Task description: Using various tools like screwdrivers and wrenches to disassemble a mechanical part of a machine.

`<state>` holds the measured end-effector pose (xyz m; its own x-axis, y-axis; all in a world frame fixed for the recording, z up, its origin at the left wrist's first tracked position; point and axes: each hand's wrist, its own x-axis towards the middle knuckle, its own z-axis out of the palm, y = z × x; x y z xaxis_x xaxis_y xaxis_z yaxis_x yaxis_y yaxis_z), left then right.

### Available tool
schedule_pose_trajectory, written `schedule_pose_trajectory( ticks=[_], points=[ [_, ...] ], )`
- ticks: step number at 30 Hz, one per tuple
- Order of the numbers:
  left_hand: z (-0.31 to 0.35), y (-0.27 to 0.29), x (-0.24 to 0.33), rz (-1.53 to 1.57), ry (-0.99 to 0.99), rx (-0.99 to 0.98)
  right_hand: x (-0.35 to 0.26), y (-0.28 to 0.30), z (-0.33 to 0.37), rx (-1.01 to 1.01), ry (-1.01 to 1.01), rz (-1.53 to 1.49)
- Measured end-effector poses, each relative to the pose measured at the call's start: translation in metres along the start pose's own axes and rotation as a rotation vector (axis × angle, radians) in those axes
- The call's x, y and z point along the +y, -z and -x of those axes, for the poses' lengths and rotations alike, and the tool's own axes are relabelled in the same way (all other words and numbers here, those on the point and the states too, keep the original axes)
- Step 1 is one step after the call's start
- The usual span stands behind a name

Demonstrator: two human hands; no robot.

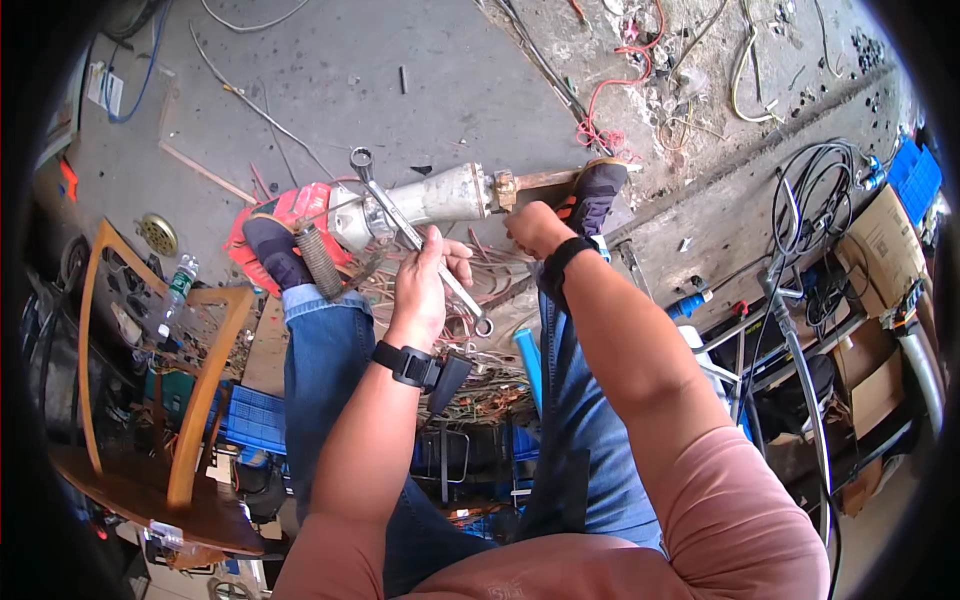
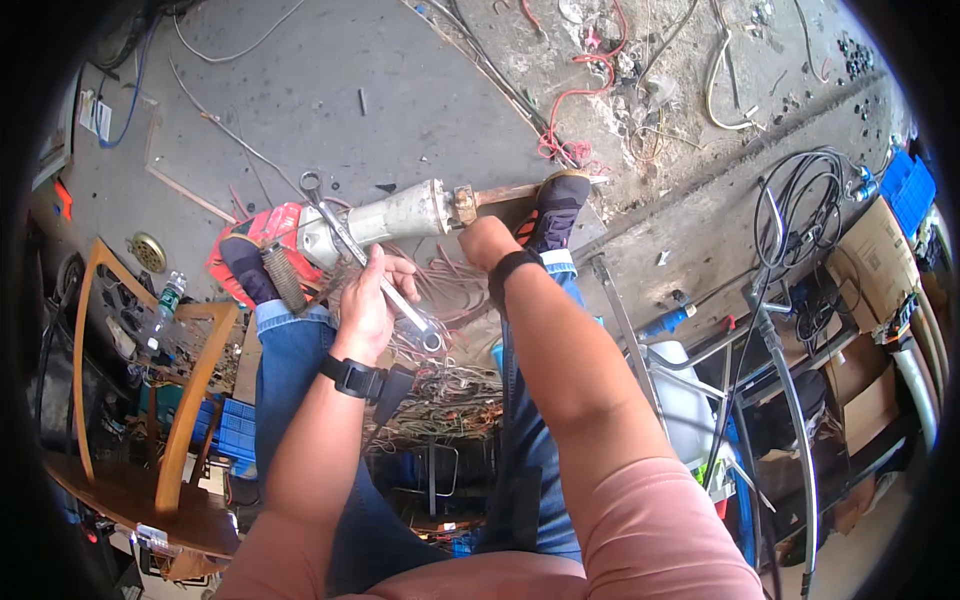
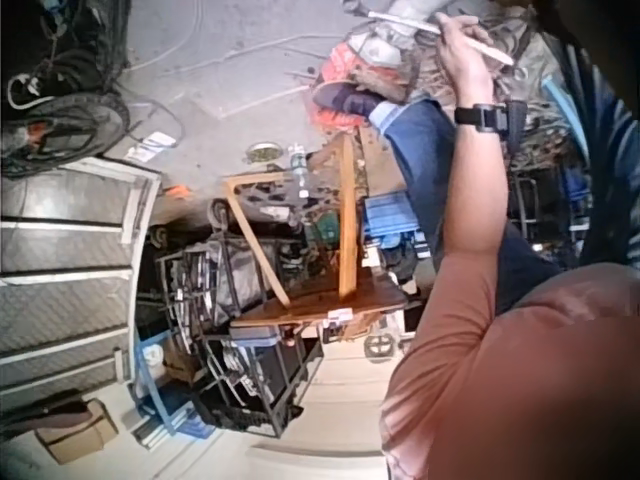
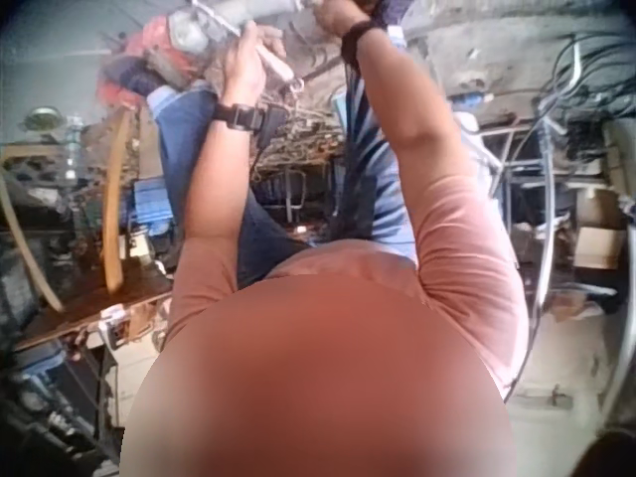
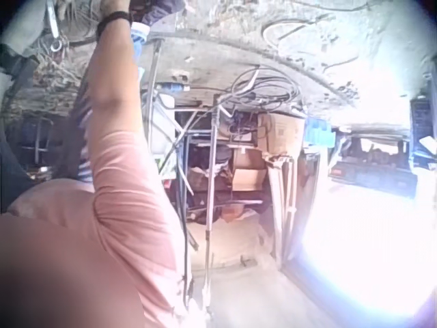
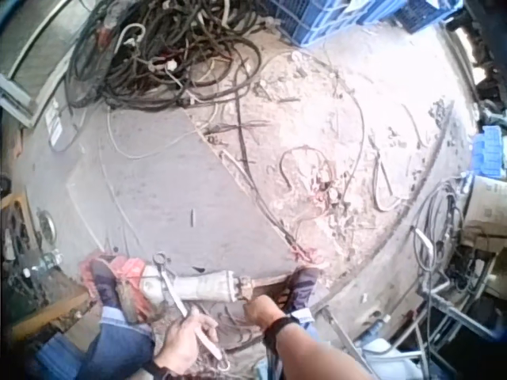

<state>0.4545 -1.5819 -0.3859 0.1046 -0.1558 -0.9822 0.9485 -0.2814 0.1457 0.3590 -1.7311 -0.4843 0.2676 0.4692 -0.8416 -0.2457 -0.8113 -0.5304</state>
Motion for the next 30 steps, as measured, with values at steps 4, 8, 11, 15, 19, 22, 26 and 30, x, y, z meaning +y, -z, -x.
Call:
schedule_pose_trajectory(
  ticks=[4, 8, 11, 15, 19, 22, 26, 30],
  points=[
    [0.004, -0.008, -0.004, 0.127, 0.010, -0.013, -0.003, 0.032, 0.043, 0.303, -0.436, -0.486],
    [0.014, -0.034, -0.007, 0.325, 0.096, -0.034, -0.031, 0.057, 0.115, 0.546, -0.239, -0.829],
    [0.020, -0.070, -0.014, 0.431, 0.075, -0.037, -0.063, 0.065, 0.173, 0.414, -0.086, -0.629],
    [0.031, -0.118, -0.001, 0.510, 0.175, -0.062, -0.067, 0.068, 0.208, 0.601, -0.159, -0.620],
    [0.034, -0.134, 0.024, 0.556, 0.369, -0.089, -0.043, 0.103, 0.238, 0.488, -0.337, -0.783],
    [0.021, -0.136, 0.009, 0.565, 0.394, -0.072, -0.034, 0.150, 0.249, 0.225, -0.381, -0.717],
    [0.021, -0.155, -0.003, 0.512, 0.501, -0.135, 0.010, 0.187, 0.247, -0.123, -0.405, -0.807],
    [0.020, -0.151, -0.001, 0.422, 0.487, -0.115, 0.019, 0.228, 0.210, -0.358, -0.579, -0.787]
  ],
)
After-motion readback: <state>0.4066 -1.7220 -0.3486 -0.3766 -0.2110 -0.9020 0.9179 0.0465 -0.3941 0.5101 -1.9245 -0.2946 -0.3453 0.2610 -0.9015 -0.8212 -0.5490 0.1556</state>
